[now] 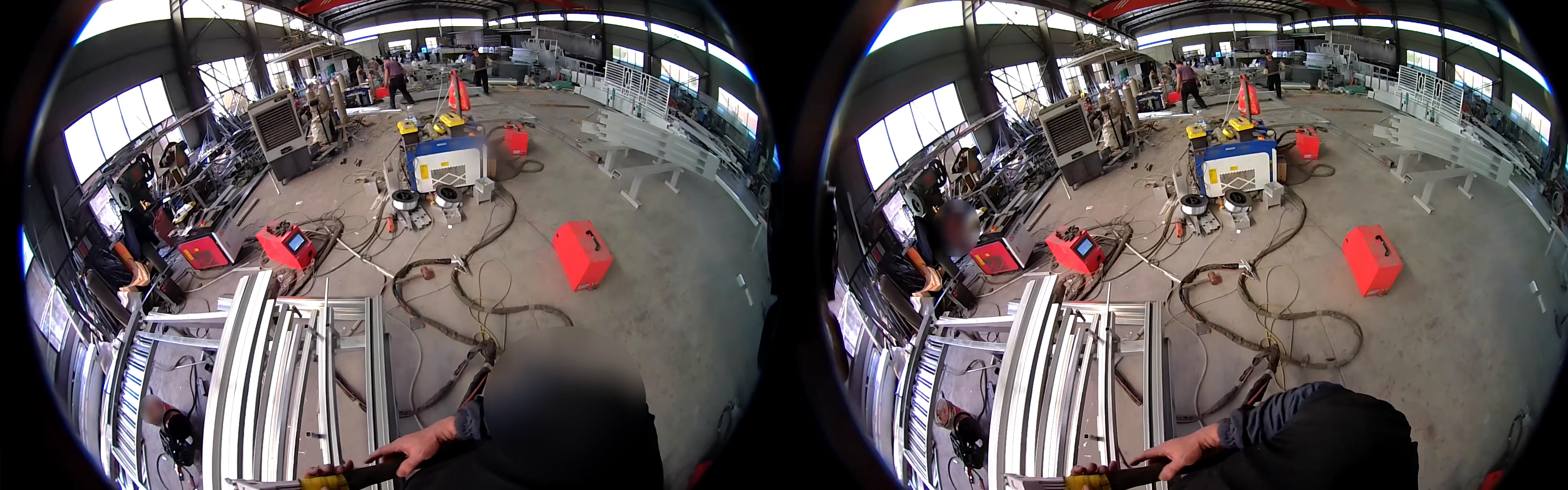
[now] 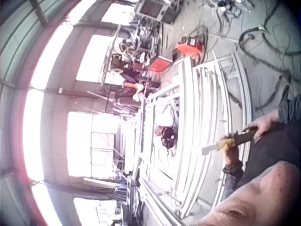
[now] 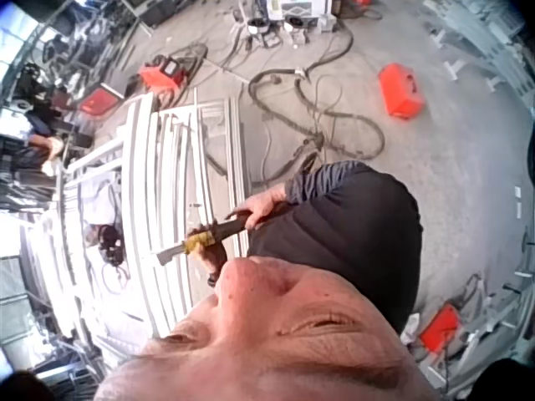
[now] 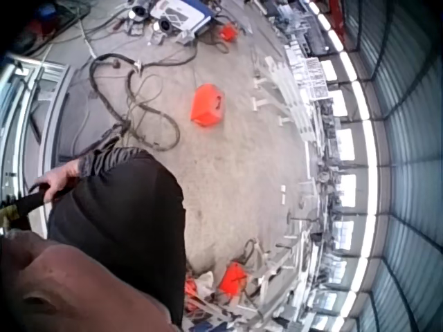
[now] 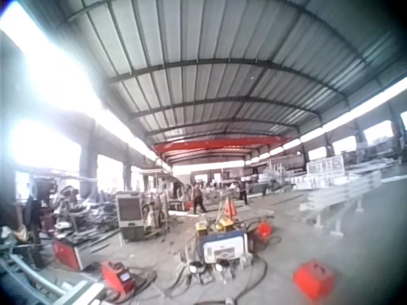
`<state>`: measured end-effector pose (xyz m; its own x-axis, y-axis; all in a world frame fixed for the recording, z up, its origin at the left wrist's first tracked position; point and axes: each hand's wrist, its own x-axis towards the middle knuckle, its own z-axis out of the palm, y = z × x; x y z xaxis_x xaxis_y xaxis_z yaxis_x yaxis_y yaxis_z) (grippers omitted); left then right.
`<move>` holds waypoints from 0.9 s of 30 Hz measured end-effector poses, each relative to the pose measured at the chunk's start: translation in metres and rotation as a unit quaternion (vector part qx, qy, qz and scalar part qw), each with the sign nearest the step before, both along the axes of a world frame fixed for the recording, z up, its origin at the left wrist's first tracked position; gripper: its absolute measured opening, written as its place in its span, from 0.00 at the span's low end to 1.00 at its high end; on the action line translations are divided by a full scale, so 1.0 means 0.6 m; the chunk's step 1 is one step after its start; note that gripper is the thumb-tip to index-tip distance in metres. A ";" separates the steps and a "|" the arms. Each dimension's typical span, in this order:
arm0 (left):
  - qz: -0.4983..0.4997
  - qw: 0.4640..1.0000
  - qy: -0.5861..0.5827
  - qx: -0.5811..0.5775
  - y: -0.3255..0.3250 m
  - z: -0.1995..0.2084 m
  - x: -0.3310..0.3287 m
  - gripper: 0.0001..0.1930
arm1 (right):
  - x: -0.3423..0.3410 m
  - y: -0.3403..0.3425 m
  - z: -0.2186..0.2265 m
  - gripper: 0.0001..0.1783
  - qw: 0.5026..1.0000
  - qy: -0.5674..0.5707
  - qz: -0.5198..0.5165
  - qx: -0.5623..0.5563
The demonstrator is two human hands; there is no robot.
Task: The person aligns several long metal bars on a workbench and then uses a handheld welding tool to join them together. The person repeatedly positions the bars and applies welds at multiple points along the frame.
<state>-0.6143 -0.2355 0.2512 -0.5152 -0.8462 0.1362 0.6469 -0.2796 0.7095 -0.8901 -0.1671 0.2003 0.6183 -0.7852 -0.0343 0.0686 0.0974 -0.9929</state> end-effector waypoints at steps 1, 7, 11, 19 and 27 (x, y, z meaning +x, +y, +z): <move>0.034 0.999 -0.024 -0.012 0.003 -0.002 0.035 0.28 | 0.020 -0.017 0.008 0.49 0.999 -0.032 0.015 0.015; 0.086 0.994 -0.057 -0.033 0.070 0.029 0.087 0.30 | 0.132 -0.124 0.063 0.41 0.969 -0.093 -0.054 -0.221; 0.089 0.992 -0.090 -0.004 0.080 0.030 0.041 0.30 | 0.227 -0.157 0.089 0.34 0.974 -0.114 0.071 -0.182; 0.096 0.987 -0.124 0.023 0.102 0.029 0.030 0.30 | 0.289 -0.153 0.132 0.32 0.961 -0.056 0.223 -0.152; 0.088 0.990 -0.113 0.012 0.142 0.011 0.145 0.31 | 0.453 -0.079 0.071 0.38 0.984 -0.102 0.143 0.008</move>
<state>-0.5271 -0.1506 0.2576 -0.3748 -0.9270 0.0132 0.5119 -0.1951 0.8366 -0.6185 -0.2147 0.2426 0.8094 -0.5784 0.1021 0.2340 0.1581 -0.9593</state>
